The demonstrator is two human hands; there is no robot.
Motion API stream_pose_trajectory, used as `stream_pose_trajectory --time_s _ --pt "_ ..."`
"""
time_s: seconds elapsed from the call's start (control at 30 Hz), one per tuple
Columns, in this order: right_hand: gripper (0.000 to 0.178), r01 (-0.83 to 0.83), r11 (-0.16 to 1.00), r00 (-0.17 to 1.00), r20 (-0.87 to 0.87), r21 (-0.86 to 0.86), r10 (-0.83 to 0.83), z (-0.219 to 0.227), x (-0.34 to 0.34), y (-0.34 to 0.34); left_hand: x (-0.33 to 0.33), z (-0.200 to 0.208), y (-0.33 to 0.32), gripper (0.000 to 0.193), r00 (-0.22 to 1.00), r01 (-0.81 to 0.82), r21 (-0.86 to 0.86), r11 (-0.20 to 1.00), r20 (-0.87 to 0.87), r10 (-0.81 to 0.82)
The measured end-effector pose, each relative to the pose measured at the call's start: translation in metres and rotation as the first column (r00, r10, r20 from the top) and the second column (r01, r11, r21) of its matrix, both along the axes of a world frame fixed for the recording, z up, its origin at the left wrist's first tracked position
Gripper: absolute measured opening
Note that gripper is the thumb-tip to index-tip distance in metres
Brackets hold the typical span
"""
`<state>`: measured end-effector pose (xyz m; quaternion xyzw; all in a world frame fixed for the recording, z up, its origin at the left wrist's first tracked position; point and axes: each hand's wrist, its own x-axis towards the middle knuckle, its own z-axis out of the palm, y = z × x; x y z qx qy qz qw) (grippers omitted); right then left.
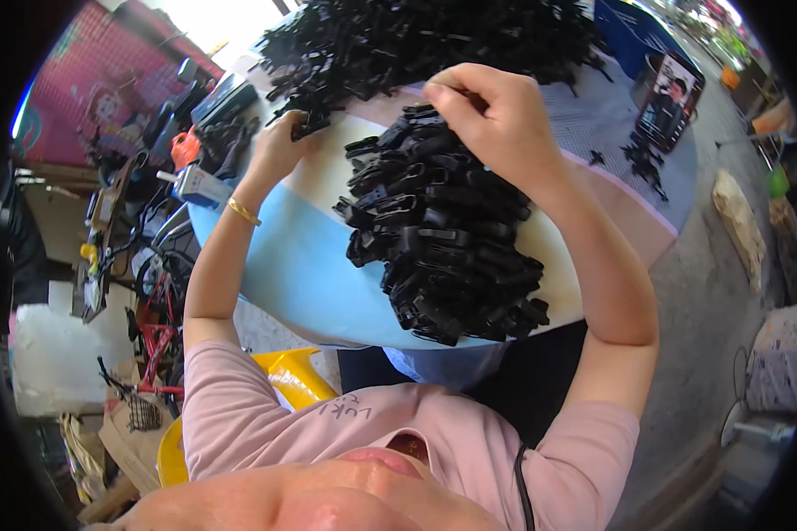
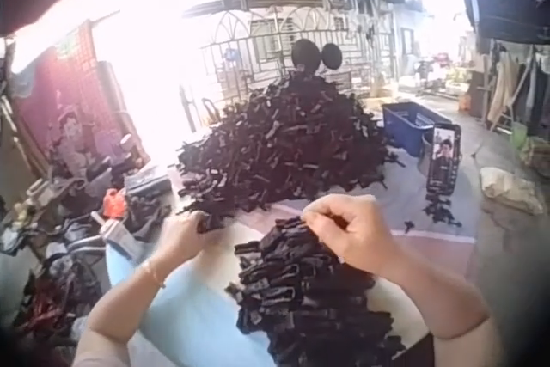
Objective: Assembling small black plastic components by inserting a small beige piece into each housing.
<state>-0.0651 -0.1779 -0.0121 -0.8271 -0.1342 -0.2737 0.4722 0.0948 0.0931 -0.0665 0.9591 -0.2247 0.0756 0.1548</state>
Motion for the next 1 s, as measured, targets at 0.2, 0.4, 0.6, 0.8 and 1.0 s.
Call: stream_pose_trajectory --time_s 0.2,0.4,0.6,0.8,1.0 --pt "0.014 0.052 0.997 0.999 0.015 -0.065 -0.052 -0.002 -0.002 -0.006 -0.017 0.007 -0.072 0.038 0.977 0.188 -0.239 0.953 0.148 -0.155" --pt "0.027 0.091 0.995 0.996 0.018 0.031 -0.091 -0.003 -0.001 -0.003 -0.033 0.04 -0.095 0.043 0.783 0.265 -0.886 0.379 -0.031 -0.621" --pt "0.029 -0.169 0.96 0.98 -0.061 0.222 0.187 0.002 0.0 -0.006 -0.089 0.054 -0.104 0.052 0.523 0.209 -0.967 0.145 -0.015 -0.852" --pt "0.021 -0.275 0.948 0.958 -0.041 0.16 0.285 0.005 -0.001 -0.002 -0.079 0.05 -0.093 0.044 0.482 0.26 -0.952 0.161 -0.017 -0.876" --pt "0.019 -0.165 0.983 0.985 0.034 -0.086 0.169 0.002 -0.002 -0.002 -0.068 0.058 -0.085 0.036 0.428 0.492 -0.828 0.268 -0.038 -0.903"
